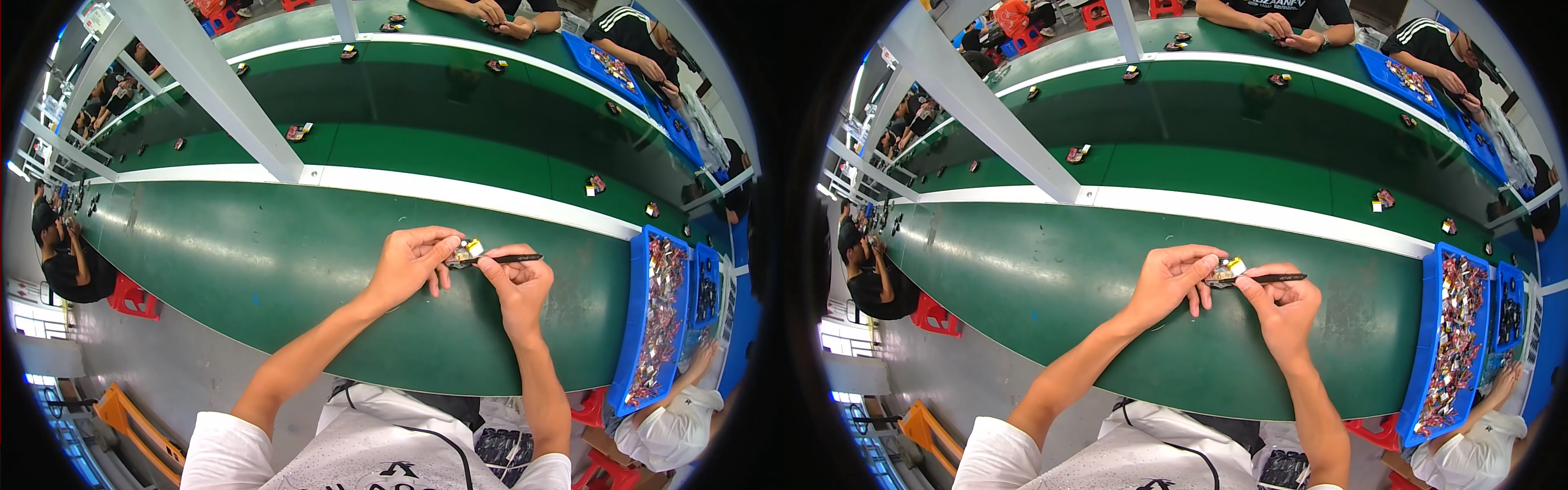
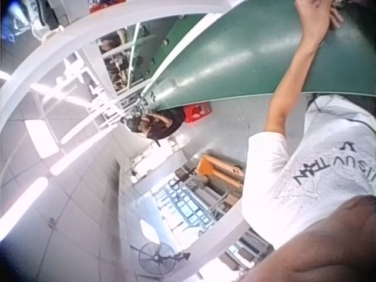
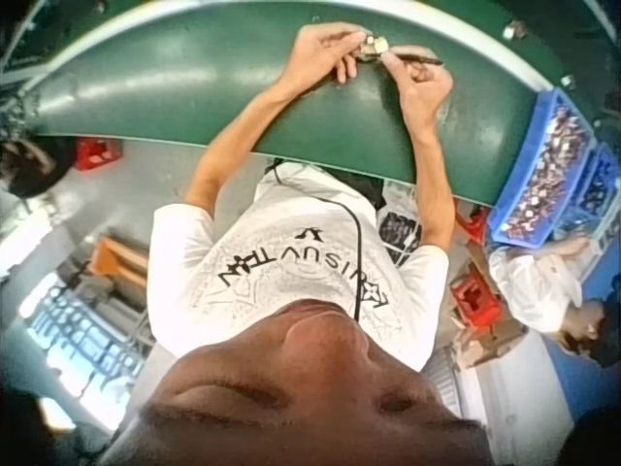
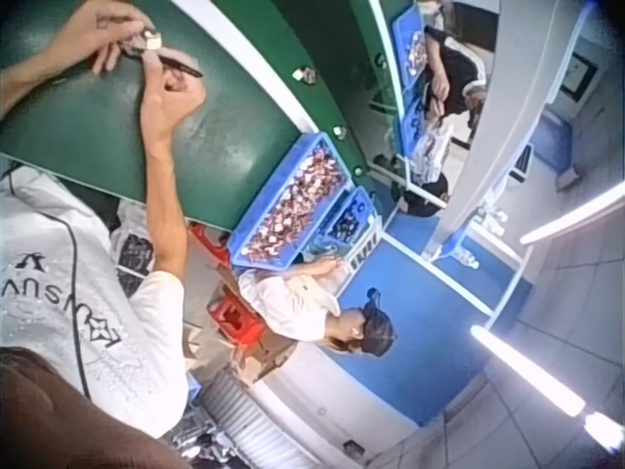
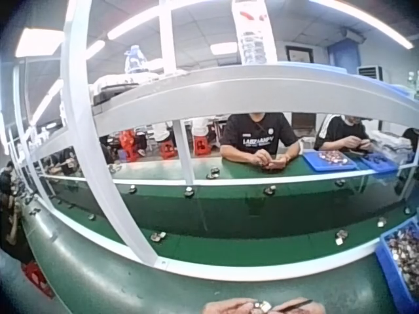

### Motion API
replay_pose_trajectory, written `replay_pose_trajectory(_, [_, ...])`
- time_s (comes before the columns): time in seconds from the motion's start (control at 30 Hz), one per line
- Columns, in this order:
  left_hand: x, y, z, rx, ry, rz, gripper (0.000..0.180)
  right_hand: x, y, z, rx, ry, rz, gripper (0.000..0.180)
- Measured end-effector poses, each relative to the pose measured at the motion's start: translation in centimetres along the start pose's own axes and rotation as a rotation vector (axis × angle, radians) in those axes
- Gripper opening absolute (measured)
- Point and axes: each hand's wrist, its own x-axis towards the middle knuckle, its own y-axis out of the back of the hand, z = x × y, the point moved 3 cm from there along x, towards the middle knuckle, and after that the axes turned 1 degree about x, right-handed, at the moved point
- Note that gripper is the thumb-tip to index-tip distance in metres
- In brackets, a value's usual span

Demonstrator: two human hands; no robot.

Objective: The recorder uses tweezers to assemble small electronic or mechanical components on a factory production line.

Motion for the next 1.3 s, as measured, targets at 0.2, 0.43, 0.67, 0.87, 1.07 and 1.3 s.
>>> replay_pose_trajectory(0.2, [0.0, 0.0, 0.1, -0.041, -0.022, -0.014, 0.029, -0.2, -0.3, -0.5, -0.195, 0.254, 0.029, 0.008])
replay_pose_trajectory(0.43, [-0.2, 0.1, 0.4, -0.015, -0.039, 0.003, 0.026, -0.2, -0.4, -0.6, -0.209, 0.254, 0.027, 0.008])
replay_pose_trajectory(0.67, [-0.2, 0.2, 0.7, 0.008, -0.051, 0.018, 0.025, -0.2, -0.6, -0.8, -0.230, 0.276, 0.022, 0.008])
replay_pose_trajectory(0.87, [-0.4, 0.1, 0.5, 0.048, -0.050, 0.055, 0.025, -0.3, -0.5, -0.5, -0.193, 0.199, 0.009, 0.009])
replay_pose_trajectory(1.07, [-0.5, 0.2, 0.7, 0.089, -0.057, 0.070, 0.023, -0.1, -0.5, -0.5, -0.172, 0.154, -0.008, 0.012])
replay_pose_trajectory(1.3, [-0.5, 0.4, 0.8, 0.084, -0.062, 0.087, 0.022, -0.2, -0.9, -1.1, -0.282, 0.274, -0.018, 0.014])
